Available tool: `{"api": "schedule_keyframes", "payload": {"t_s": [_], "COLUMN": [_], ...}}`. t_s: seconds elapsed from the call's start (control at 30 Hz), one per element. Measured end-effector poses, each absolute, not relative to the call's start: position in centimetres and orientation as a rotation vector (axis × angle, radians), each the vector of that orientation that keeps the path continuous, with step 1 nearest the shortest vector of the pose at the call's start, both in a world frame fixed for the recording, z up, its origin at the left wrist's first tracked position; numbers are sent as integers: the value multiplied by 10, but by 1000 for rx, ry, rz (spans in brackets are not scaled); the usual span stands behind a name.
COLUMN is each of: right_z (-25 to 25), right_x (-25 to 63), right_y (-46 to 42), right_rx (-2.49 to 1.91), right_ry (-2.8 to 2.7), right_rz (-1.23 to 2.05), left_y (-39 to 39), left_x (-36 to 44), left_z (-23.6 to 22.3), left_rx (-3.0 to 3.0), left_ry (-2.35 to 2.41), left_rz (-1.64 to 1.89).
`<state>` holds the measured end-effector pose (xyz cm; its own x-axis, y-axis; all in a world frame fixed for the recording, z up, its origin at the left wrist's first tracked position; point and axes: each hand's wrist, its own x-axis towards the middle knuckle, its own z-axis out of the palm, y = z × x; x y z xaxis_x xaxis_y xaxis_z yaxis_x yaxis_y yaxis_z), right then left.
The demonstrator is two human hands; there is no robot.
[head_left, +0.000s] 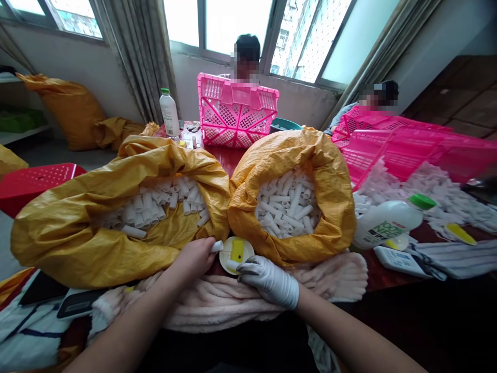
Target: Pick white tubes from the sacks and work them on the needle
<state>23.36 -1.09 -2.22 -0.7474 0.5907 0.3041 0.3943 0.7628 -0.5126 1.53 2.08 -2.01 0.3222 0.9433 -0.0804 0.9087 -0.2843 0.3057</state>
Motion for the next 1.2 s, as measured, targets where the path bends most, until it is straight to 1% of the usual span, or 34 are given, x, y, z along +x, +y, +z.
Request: {"api": "schedule_keyframes", "payload": {"t_s": [0.07, 0.1, 0.2, 0.27, 0.33, 0.4, 0.47, 0.53, 0.63, 0.7, 0.87, 1.0, 1.07, 1.13, 1.2], "right_z": [-26, -29, -35, -32, -22, -7, 6, 13, 10, 4, -3, 9, 19, 23, 15], "right_x": [232, 231, 226, 224, 225, 229, 232, 233, 228, 225, 228, 232, 240, 262, 299], "right_y": [-9, -8, -3, -1, -1, -3, -4, -2, 0, -2, -14, -23, -31, -48, -73], "right_rx": [-704, -742, -861, -873, -839, -772, -773, -952, -1299, -1350, -1142, -965, -956, -1088, -1365], "right_ry": [-2385, -2238, -1737, -1566, -1605, -1804, -1997, -2060, -2023, -2029, -2090, -2191, -2212, -2143, -1948], "right_rz": [577, 603, 805, 896, 874, 775, 720, 739, 744, 693, 561, 373, 384, 452, 476], "left_y": [21, 20, 16, 11, 6, 1, -4, -8, -13, -14, -12, -15, -17, -13, 0], "left_x": [15, 15, 16, 17, 21, 27, 35, 45, 58, 62, 60, 66, 68, 63, 45], "left_z": [-19, -18, -9, -3, 0, 0, -3, -7, -8, -5, 5, 11, 21, 34, 46], "left_rx": [2350, 2380, 2419, 2396, 2349, 2310, 2323, 2407, 2488, 2452, 2171, 1856, 1841, 1944, 2108], "left_ry": [1697, 1713, 1641, 1494, 1362, 1277, 1301, 1399, 1486, 1443, 1121, 875, 800, 752, 812], "left_rz": [223, 261, 376, 418, 417, 376, 324, 277, 192, 142, 168, 9, -19, 11, 14]}}
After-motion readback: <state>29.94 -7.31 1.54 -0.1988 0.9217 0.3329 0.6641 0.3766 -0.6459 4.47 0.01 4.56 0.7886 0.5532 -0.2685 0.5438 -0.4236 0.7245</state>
